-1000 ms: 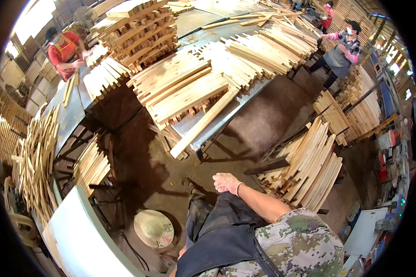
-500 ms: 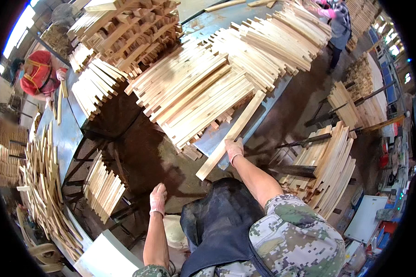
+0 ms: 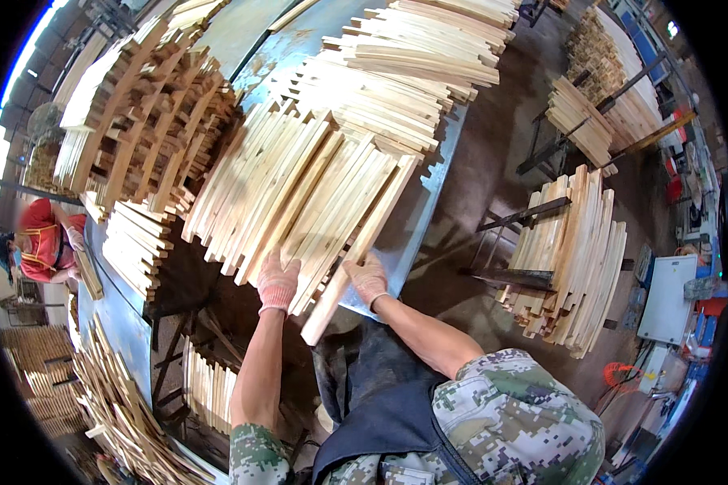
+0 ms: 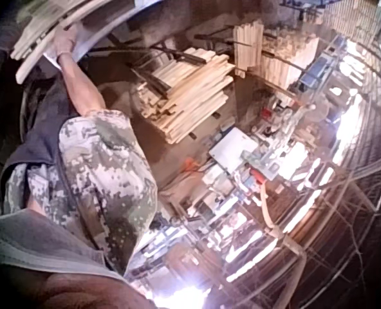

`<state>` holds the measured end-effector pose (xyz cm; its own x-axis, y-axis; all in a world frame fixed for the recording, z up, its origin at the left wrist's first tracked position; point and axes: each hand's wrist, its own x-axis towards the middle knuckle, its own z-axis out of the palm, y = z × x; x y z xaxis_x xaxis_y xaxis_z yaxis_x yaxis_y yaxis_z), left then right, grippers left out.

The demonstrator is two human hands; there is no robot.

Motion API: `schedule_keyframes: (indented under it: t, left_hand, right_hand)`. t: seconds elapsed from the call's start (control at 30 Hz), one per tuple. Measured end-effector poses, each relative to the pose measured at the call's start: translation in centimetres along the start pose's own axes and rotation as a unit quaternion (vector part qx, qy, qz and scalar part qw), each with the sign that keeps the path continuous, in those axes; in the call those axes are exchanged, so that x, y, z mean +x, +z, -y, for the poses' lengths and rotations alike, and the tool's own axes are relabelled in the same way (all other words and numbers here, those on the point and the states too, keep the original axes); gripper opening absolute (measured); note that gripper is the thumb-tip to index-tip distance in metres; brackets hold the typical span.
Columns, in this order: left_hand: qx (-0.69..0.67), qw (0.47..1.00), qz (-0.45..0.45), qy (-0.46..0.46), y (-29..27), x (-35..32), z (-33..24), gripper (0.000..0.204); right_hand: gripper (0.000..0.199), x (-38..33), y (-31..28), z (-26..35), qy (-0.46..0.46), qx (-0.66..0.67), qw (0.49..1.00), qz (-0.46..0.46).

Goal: The person repeatedly picks up stacks of light-colored wooden planks from a metal table and places them onto a moving conveyor belt. The person wears pink gloves and a camouflage shirt while performing this repetitive stacking task in a workshop environment.

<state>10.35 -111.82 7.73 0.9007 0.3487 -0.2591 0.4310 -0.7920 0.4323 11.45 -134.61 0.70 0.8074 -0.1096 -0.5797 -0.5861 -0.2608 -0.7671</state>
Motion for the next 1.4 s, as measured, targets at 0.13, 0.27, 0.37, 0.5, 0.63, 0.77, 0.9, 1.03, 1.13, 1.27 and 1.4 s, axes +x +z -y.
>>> schedule_keyframes:
  t: [0.13, 0.27, 0.37, 0.5, 0.63, 0.77, 0.9, 1.03, 1.13, 1.27, 1.4]
  left_hand:
    - [0.062, 0.994, 0.081, -0.032, 1.2, 3.9, -1.1, 0.075]
    - [0.101, 0.981, 0.161, -0.022, 1.6, 5.5, -1.6, 0.054]
    - [0.035, 0.973, 0.224, 0.041, 2.1, 6.0, -0.7, 0.046]
    - [0.003, 0.969, 0.080, 0.232, 3.3, 7.0, -0.1, 0.039]
    - [0.162, 0.928, -0.053, 0.330, 2.6, 11.7, -2.3, 0.094]
    - [0.251, 0.914, 0.080, 0.309, -0.1, 14.4, -3.0, 0.115]
    - [0.251, 0.909, 0.081, 0.323, -1.0, 15.0, -3.1, 0.114]
    - [0.176, 0.928, 0.050, 0.324, -0.7, 17.5, -0.4, 0.095]
    - [0.174, 0.928, 0.060, 0.324, -2.5, 18.5, 0.1, 0.089]
    - [0.208, 0.917, 0.041, 0.337, -2.0, 18.1, 0.4, 0.087]
    - [0.204, 0.897, 0.067, 0.387, -1.6, 20.0, 3.3, 0.083]
  right_hand:
    - [0.055, 0.8, 2.6, 0.5, -0.021, -0.001, 0.999, 0.027]
    - [0.058, 1.3, 2.8, 0.3, -0.026, 0.005, 1.000, 0.014]
    - [0.059, 1.0, 2.0, 0.5, -0.041, 0.017, 0.999, -0.027]
    - [0.062, 0.7, 1.0, 0.5, 0.009, -0.078, 0.994, -0.083]
    - [0.072, 1.4, 1.5, -0.2, -0.008, -0.027, 0.996, -0.081]
    - [0.080, 2.2, 2.1, 0.0, -0.035, 0.010, 0.996, -0.077]
    - [0.072, 1.7, 2.4, 1.5, -0.020, 0.007, 0.997, -0.081]
    - [0.066, 1.5, 2.9, 2.8, -0.058, -0.019, 0.994, -0.096]
    - [0.061, 0.6, 2.6, 7.2, 0.002, -0.147, 0.988, -0.049]
    - [0.070, 1.4, 3.3, 11.4, 0.066, -0.250, 0.966, 0.026]
    - [0.083, 4.4, 6.2, 10.0, 0.017, -0.198, 0.980, -0.021]
